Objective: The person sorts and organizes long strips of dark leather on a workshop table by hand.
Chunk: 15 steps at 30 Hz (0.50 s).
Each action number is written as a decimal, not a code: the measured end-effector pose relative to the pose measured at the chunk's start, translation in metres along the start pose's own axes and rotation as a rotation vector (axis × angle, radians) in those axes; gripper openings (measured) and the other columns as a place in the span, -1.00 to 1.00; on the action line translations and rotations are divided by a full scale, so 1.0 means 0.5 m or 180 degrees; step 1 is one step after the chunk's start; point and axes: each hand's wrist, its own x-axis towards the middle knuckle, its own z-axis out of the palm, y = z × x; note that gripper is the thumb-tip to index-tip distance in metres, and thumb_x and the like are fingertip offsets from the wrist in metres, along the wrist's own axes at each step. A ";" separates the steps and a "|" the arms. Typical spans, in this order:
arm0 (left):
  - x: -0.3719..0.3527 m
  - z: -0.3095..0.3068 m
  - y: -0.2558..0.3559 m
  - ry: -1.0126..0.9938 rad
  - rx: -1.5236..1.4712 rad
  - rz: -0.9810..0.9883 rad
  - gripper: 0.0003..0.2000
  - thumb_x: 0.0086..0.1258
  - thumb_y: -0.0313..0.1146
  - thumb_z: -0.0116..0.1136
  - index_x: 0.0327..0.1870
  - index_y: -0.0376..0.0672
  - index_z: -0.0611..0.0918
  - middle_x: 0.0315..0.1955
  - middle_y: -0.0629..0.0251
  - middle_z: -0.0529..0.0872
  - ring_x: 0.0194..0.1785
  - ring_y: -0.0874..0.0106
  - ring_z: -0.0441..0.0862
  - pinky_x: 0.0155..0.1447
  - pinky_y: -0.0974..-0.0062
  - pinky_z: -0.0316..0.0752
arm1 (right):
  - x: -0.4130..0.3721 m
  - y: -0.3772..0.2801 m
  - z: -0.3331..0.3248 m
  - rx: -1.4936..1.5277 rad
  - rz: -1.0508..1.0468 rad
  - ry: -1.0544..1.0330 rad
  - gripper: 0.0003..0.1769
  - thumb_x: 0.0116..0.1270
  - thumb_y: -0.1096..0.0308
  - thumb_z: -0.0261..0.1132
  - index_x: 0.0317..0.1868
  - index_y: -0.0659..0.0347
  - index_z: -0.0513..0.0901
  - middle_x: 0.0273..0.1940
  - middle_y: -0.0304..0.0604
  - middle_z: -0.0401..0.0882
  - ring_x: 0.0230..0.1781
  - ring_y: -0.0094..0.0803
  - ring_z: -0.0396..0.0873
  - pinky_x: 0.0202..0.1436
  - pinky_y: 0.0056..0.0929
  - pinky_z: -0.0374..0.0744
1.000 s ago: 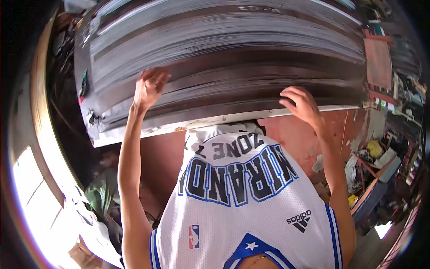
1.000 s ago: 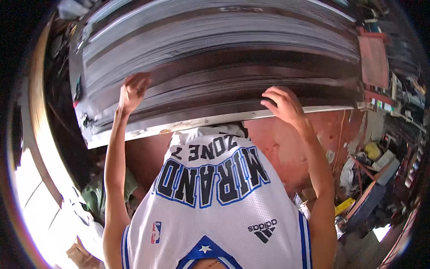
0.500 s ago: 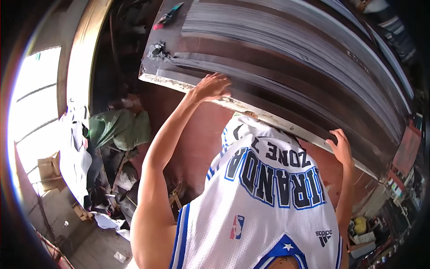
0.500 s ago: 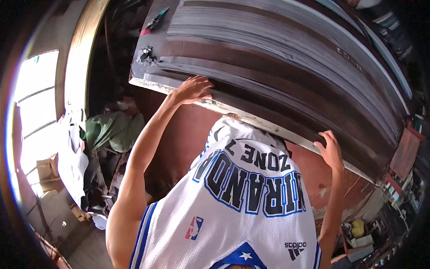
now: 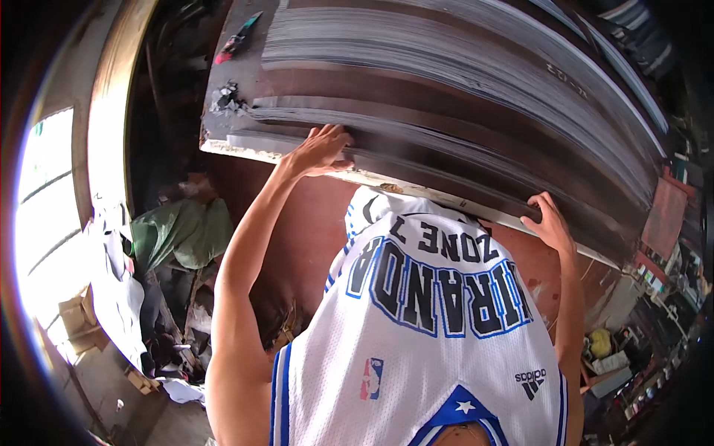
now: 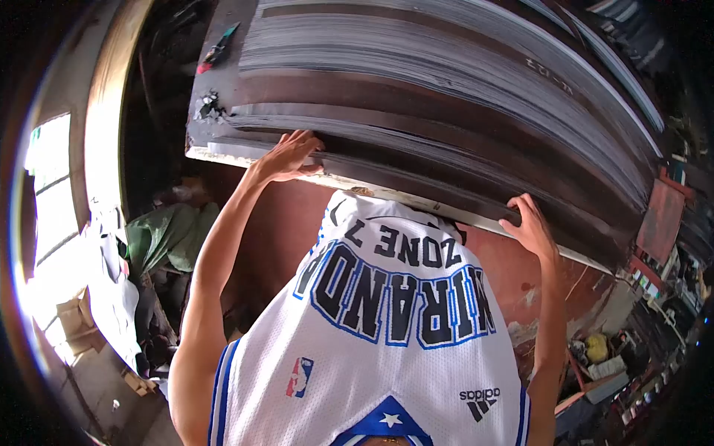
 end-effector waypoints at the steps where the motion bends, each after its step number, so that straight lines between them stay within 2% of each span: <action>1: -0.003 -0.001 0.001 -0.0018 -0.0011 0.0056 -0.52 0.35 -0.05 0.32 0.16 -0.14 0.54 0.05 0.12 0.51 0.26 0.12 0.42 0.28 0.10 0.32 | -0.004 0.003 0.002 -0.0004 0.0058 0.0013 -0.57 0.18 0.33 0.46 0.00 0.26 0.51 -0.02 -0.03 0.45 0.10 0.00 0.50 0.19 -0.18 0.48; 11: -0.014 -0.008 0.018 0.0081 0.0025 -0.0030 -0.52 0.33 -0.11 0.34 0.18 -0.11 0.51 0.06 0.13 0.51 0.25 0.09 0.45 0.30 0.08 0.33 | -0.021 0.014 0.026 -0.0099 0.0054 0.0290 -0.51 0.14 0.34 0.47 0.03 0.18 0.46 0.00 -0.04 0.49 0.14 -0.01 0.47 0.24 -0.12 0.46; 15: -0.015 -0.009 0.022 0.0178 -0.0110 0.0098 -0.50 0.31 -0.13 0.35 0.20 -0.12 0.51 0.01 0.13 0.51 0.17 0.09 0.46 0.27 0.09 0.34 | -0.025 0.022 0.025 0.0020 0.0039 0.0287 -0.44 0.09 0.29 0.51 0.08 0.16 0.48 0.00 -0.05 0.51 0.14 -0.03 0.46 0.27 -0.12 0.41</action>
